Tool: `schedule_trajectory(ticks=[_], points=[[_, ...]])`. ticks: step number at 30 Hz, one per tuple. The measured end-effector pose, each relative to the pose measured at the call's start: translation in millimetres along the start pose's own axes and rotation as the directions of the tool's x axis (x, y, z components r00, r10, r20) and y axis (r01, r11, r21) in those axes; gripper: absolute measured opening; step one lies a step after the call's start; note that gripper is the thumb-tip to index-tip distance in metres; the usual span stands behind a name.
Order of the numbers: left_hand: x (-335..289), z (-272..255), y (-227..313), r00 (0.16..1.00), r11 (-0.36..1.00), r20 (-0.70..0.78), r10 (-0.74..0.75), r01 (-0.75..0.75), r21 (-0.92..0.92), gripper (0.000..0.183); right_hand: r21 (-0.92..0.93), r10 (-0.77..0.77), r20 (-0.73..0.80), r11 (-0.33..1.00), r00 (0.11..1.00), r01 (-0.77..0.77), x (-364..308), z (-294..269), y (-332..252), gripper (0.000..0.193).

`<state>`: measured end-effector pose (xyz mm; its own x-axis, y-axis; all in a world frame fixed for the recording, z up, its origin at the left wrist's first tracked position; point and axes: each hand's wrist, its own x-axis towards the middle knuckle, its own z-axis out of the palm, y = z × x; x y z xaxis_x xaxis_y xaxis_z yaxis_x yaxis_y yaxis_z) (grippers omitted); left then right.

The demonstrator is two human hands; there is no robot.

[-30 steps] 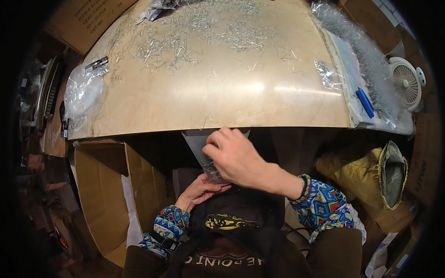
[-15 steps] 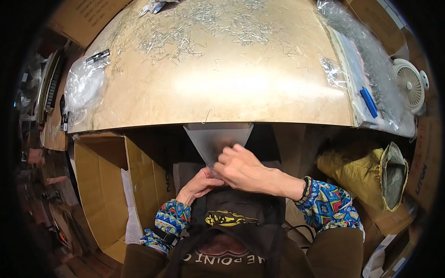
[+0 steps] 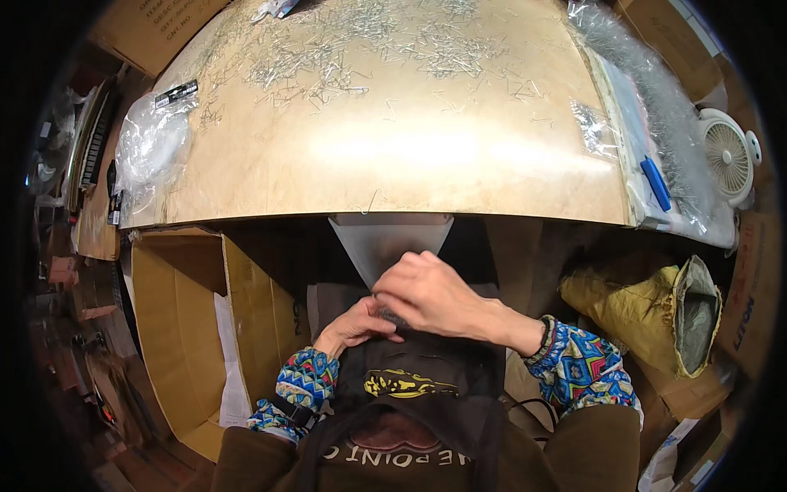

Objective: Sort and bag small metal pins or clips from a workstation surface.

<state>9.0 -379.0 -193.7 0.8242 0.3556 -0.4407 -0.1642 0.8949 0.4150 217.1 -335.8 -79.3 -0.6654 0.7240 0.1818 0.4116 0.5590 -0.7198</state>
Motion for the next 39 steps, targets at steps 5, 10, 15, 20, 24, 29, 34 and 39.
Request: schedule_trajectory(ticks=[5, 10, 15, 20, 24, 29, 34, 39], points=[[-13.3, 4.5, 0.6, 0.988, 0.998, -0.147, -0.034, 0.043, 0.055, 0.049, 0.13, 0.06, -0.072, 0.99, 0.996, -0.05, -2.7, -7.7, 3.8, 0.013], [-24.4, 28.1, 8.9, 0.953, 0.94, -0.26, 0.157, -0.063, 0.335, 0.039, -0.081, -0.197, -0.036, 0.978, 0.98, 0.194, 9.6, 12.4, -10.6, 0.027], [-38.3, 42.2, 50.2, 0.875, 0.9, -0.253, 0.412, -0.348, 0.262, 0.039, 0.026, -0.275, 0.05, 0.961, 0.96, 0.274, 11.0, -6.4, -10.5, 0.039], [-41.3, 62.6, 81.2, 0.846, 0.84, -0.2, 0.495, -0.406, 0.361, 0.048, 0.018, -0.115, -0.209, 0.992, 0.971, 0.122, 26.9, -43.9, -15.8, 0.062], [-30.8, 66.4, 94.6, 0.876, 0.842, -0.133, 0.464, -0.39, 0.372, 0.042, -0.256, -0.115, -0.167, 0.964, 0.979, 0.069, 40.2, -50.8, -25.7, 0.059], [-30.1, 86.4, 106.5, 0.837, 0.749, -0.151, 0.526, -0.372, 0.549, 0.036, -0.333, -0.18, -0.323, 0.94, 0.929, 0.067, 39.1, -58.8, -13.9, 0.014], [-26.3, 95.3, 121.8, 0.714, 0.303, 0.186, 0.675, -0.498, 0.813, 0.037, -0.351, 0.157, -0.625, 0.818, 0.765, -0.456, -14.8, -108.1, 57.8, 0.014], [-0.4, 113.2, 162.7, 0.682, -0.408, 0.45, 0.576, -0.237, 0.882, 0.04, -0.388, 0.111, -0.794, 0.664, 0.597, -0.639, -39.7, -171.7, 80.0, 0.02]])
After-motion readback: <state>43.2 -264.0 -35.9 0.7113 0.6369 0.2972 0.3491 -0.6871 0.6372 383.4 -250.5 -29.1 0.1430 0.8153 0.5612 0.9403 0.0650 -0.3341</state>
